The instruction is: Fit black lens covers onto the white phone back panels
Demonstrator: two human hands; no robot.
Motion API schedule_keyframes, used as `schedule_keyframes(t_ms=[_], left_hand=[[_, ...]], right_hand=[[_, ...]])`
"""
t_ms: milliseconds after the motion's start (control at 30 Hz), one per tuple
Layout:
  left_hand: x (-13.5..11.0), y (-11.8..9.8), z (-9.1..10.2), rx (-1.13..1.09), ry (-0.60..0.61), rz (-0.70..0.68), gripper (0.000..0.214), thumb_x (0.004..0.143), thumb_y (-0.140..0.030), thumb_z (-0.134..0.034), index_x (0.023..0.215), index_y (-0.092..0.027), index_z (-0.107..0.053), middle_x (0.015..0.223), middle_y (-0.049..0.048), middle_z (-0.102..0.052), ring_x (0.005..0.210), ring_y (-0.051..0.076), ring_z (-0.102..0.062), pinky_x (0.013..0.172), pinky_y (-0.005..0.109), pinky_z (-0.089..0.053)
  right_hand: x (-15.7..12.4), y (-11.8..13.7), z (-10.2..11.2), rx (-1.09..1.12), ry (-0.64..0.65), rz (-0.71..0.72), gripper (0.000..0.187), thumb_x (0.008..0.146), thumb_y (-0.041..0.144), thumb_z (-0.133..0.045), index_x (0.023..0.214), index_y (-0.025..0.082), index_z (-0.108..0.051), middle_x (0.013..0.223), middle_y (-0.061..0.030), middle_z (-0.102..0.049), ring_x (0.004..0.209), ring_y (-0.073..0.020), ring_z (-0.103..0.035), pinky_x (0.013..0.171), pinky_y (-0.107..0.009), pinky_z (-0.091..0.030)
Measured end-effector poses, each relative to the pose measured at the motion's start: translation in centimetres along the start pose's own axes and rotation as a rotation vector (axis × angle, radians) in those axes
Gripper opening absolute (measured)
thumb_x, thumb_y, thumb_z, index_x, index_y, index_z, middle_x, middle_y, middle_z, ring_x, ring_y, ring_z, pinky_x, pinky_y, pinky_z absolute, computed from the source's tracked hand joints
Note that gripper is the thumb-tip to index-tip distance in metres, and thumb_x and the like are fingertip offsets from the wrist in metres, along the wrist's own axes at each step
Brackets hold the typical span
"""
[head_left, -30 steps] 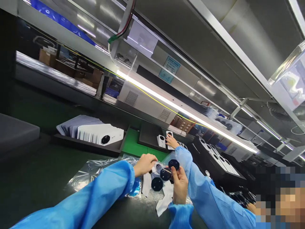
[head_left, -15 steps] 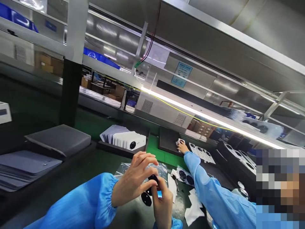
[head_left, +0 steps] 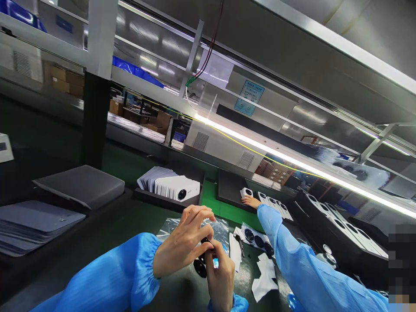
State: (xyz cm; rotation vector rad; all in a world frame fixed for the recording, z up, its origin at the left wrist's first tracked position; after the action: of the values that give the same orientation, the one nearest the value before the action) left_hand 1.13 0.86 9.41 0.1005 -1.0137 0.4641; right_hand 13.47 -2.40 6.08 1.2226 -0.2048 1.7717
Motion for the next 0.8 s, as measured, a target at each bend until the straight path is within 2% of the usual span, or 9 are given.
schedule_keyframes(t_ms=[133, 267, 300, 367, 433, 500, 600, 733, 800], left_hand=[[0.4, 0.9, 0.2, 0.027, 0.064, -0.005, 0.009, 0.087, -0.013, -0.053, 0.083, -0.021, -0.056, 0.112, 0.005, -0.055, 0.119, 0.026, -0.041, 0.098, 0.043, -0.032], [0.7, 2.0, 0.3, 0.014, 0.019, 0.01, 0.02, 0.092, -0.013, -0.046, 0.077, -0.021, -0.058, 0.1, 0.0033, -0.056, 0.105, 0.022, -0.047, 0.094, 0.04, -0.032], [0.8, 2.2, 0.3, -0.033, 0.013, 0.012, 0.023, 0.094, -0.015, -0.044, 0.076, -0.021, -0.058, 0.096, 0.0027, -0.056, 0.1, 0.021, -0.048, 0.092, 0.038, -0.032], [1.1, 2.5, 0.1, -0.167, 0.036, 0.017, 0.027, 0.097, -0.021, -0.041, 0.076, -0.021, -0.059, 0.089, 0.0012, -0.057, 0.094, 0.019, -0.049, 0.091, 0.037, -0.032], [1.6, 2.6, -0.1, -0.291, 0.084, 0.024, 0.03, 0.098, -0.029, -0.04, 0.077, -0.022, -0.06, 0.085, 0.0001, -0.058, 0.093, 0.018, -0.05, 0.092, 0.036, -0.032], [2.0, 2.7, -0.2, -0.36, 0.112, 0.038, 0.032, 0.098, -0.036, -0.041, 0.077, -0.022, -0.06, 0.085, 0.0002, -0.058, 0.093, 0.018, -0.05, 0.092, 0.035, -0.033], [2.4, 2.8, -0.5, -0.429, 0.131, 0.08, 0.035, 0.097, -0.042, -0.042, 0.076, -0.022, -0.063, 0.088, 0.0015, -0.056, 0.094, 0.019, -0.049, 0.09, 0.034, -0.036], [2.4, 3.5, -1.2, -0.534, 0.174, 0.157, 0.032, 0.095, -0.042, -0.045, 0.076, -0.021, -0.062, 0.089, 0.0018, -0.056, 0.092, 0.019, -0.05, 0.087, 0.032, -0.041], [2.4, 4.1, -1.7, -0.591, 0.195, 0.212, 0.029, 0.094, -0.04, -0.045, 0.079, -0.02, -0.059, 0.09, 0.0023, -0.059, 0.09, 0.018, -0.054, 0.084, 0.031, -0.044]], right_hand=[[-0.3, -0.5, 0.0, 0.062, -0.015, -0.066, 0.021, 0.093, 0.029, -0.046, 0.093, 0.023, -0.065, 0.07, 0.0013, -0.072, 0.05, -0.012, -0.064, 0.049, -0.019, -0.049], [-0.5, -1.2, -0.1, 0.176, 0.066, -0.172, 0.022, 0.093, 0.032, -0.047, 0.091, 0.023, -0.067, 0.068, 0.0012, -0.071, 0.054, -0.0133, -0.065, 0.051, -0.021, -0.051], [-0.3, -1.3, 0.1, 0.217, 0.077, -0.179, 0.024, 0.093, 0.034, -0.046, 0.092, 0.024, -0.068, 0.074, -0.0002, -0.072, 0.061, -0.0147, -0.067, 0.056, -0.022, -0.053], [0.3, -1.7, 0.8, 0.303, 0.063, -0.172, 0.029, 0.095, 0.036, -0.042, 0.106, 0.025, -0.066, 0.103, -0.0047, -0.072, 0.092, -0.0191, -0.068, 0.075, -0.028, -0.055], [1.1, -2.0, 1.5, 0.372, 0.048, -0.155, 0.034, 0.097, 0.034, -0.038, 0.124, 0.029, -0.058, 0.135, -0.0051, -0.056, 0.124, -0.0216, -0.052, 0.097, -0.037, -0.047], [2.0, -2.3, 1.6, 0.405, 0.135, -0.137, 0.035, 0.096, 0.033, -0.042, 0.129, 0.033, -0.054, 0.148, -0.0017, -0.041, 0.137, -0.0218, -0.036, 0.107, -0.041, -0.038], [3.0, -2.7, 1.3, 0.442, 0.219, -0.151, 0.028, 0.089, 0.039, -0.054, 0.115, 0.032, -0.064, 0.148, -0.0018, -0.041, 0.137, -0.0237, -0.035, 0.108, -0.041, -0.035], [3.4, -3.7, 0.8, 0.53, 0.107, -0.288, 0.019, 0.079, 0.044, -0.067, 0.079, 0.025, -0.068, 0.126, -0.0047, -0.059, 0.121, -0.0247, -0.051, 0.102, -0.041, -0.039], [3.4, -4.2, 0.5, 0.581, 0.056, -0.335, 0.023, 0.079, 0.046, -0.066, 0.073, 0.023, -0.063, 0.108, -0.005, -0.067, 0.112, -0.0236, -0.056, 0.099, -0.04, -0.041]])
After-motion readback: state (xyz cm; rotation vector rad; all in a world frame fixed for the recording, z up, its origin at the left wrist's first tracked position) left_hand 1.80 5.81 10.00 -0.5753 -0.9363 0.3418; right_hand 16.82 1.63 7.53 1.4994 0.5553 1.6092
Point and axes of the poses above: each hand's wrist, its own x-axis towards the middle knuckle, its own z-axis out of the back of the hand, y = z × x, the point moved 5 cm from there along x, towards the middle knuckle
